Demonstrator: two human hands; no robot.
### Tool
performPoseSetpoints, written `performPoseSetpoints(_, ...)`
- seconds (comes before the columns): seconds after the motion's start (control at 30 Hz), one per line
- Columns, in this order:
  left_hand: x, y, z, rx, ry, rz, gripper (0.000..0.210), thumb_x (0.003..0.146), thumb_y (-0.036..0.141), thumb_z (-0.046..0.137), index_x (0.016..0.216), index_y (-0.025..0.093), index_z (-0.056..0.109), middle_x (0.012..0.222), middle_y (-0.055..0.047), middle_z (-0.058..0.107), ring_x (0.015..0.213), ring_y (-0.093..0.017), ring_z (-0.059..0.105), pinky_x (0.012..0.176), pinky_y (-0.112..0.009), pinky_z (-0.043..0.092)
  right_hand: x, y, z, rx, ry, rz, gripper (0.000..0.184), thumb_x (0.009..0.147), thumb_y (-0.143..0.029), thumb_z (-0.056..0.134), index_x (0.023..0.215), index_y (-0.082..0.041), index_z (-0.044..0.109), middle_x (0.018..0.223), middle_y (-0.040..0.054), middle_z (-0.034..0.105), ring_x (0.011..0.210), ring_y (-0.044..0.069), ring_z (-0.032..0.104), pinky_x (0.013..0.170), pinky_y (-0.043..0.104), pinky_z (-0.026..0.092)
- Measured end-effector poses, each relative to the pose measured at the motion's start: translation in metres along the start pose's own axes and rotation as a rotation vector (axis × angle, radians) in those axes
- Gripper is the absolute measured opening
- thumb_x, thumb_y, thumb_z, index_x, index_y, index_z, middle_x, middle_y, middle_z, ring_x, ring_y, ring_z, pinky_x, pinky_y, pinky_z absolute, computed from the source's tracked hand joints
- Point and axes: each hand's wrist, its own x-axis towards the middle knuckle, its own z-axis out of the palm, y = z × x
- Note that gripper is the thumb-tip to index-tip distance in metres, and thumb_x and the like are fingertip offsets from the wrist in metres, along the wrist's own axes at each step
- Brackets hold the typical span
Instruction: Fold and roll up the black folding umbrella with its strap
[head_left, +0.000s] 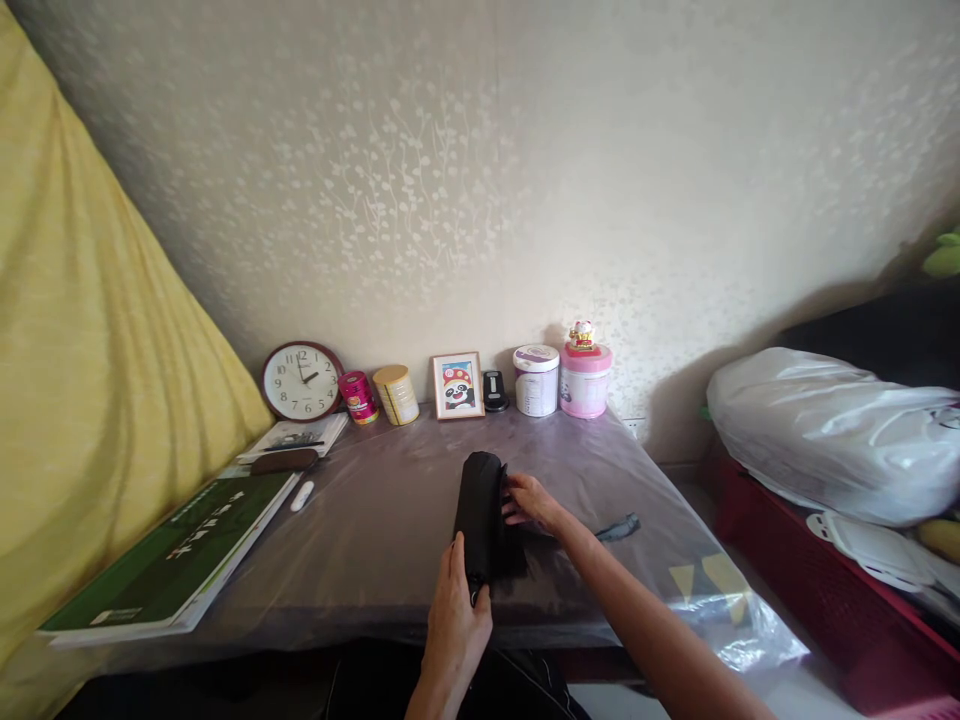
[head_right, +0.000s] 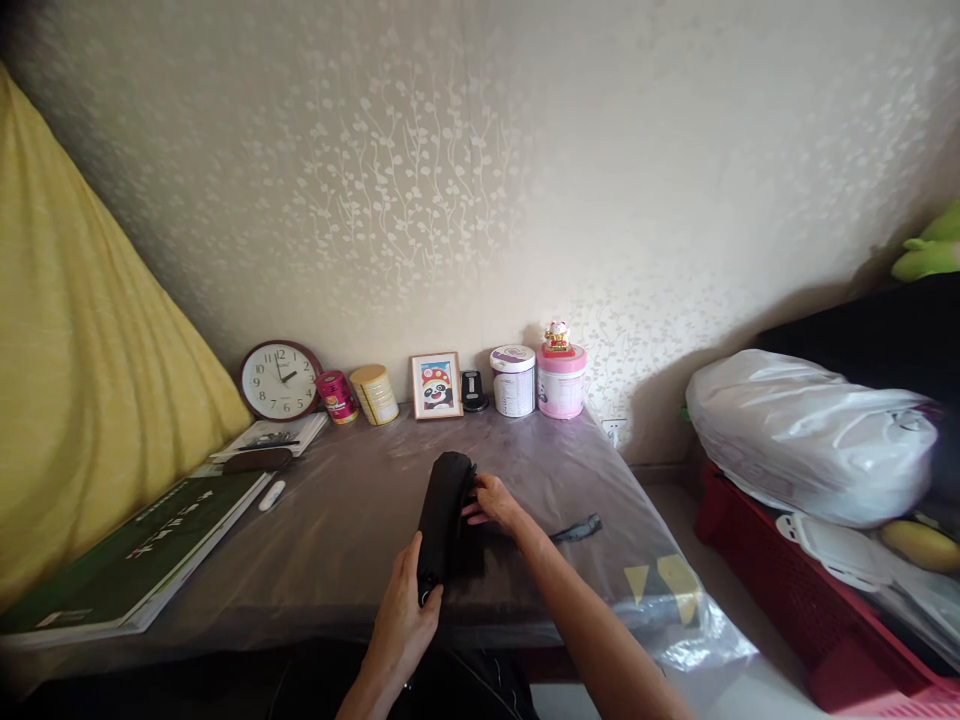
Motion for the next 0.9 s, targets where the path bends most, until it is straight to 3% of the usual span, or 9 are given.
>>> performPoseSetpoints(0.3,-0.002,0.003,-0.001,0.027,-0.013,-0.004,0.066,0.076,0.013,0.042,0.138,0.015,0.019,0.137,-0.012,0.036,0.124,-0.022,0.04,0.102,-0.035,0.036,0.011,0.008,0.009,-0.147,0.021,0.016,0.028,0.077,-0.01,0.041,0.1,-0.018,0.054,0.067,-0.0006,0.061,0.053,0.01,0.061,0.055,0.027,0.054)
performPoseSetpoints(0.43,-0.004,0.007,0.003,0.106,-0.002,-0.005,0.069,0.075,0.009,0.041,0.139,0.017,0.016,0.136,-0.011,0.037,0.123,-0.022,0.042,0.101,-0.034,0.037,0.022,0.014,0.012,-0.265,0.152,-0.055,0.026,0.081,-0.014,0.041,0.101,-0.018,0.056,0.079,0.0021,0.065,0.069,0.013,0.063,0.063,0.027,0.053)
performPoseSetpoints(0.57,-0.007,0.012,0.007,0.248,0.012,0.023,0.067,0.077,0.006,0.038,0.139,0.015,0.015,0.137,-0.012,0.036,0.126,-0.023,0.038,0.101,-0.035,0.037,0.026,0.016,0.016,-0.386,0.282,-0.126,0.026,0.084,-0.016,0.039,0.101,-0.018,0.059,0.095,0.0067,0.066,0.094,0.019,0.061,0.081,0.029,0.048)
performPoseSetpoints(0.73,-0.01,0.022,0.011,0.46,0.016,0.037,0.065,0.076,-0.001,0.032,0.139,0.008,0.018,0.137,-0.019,0.037,0.128,-0.025,0.037,0.102,-0.034,0.036,0.02,0.015,0.039,-0.455,0.397,-0.21,0.029,0.086,-0.028,0.04,0.106,-0.014,0.057,0.11,0.0148,0.061,0.114,0.025,0.051,0.096,0.033,0.037)
performPoseSetpoints(0.9,-0.011,0.035,0.013,0.579,-0.034,-0.006,0.065,0.072,-0.006,0.029,0.136,0.003,0.025,0.137,-0.025,0.035,0.127,-0.029,0.037,0.102,-0.038,0.035,0.015,0.015,0.068,-0.488,0.468,-0.234,0.049,0.08,-0.038,0.052,0.119,-0.009,0.046,0.117,0.021,0.055,0.119,0.031,0.046,0.099,0.037,0.034)
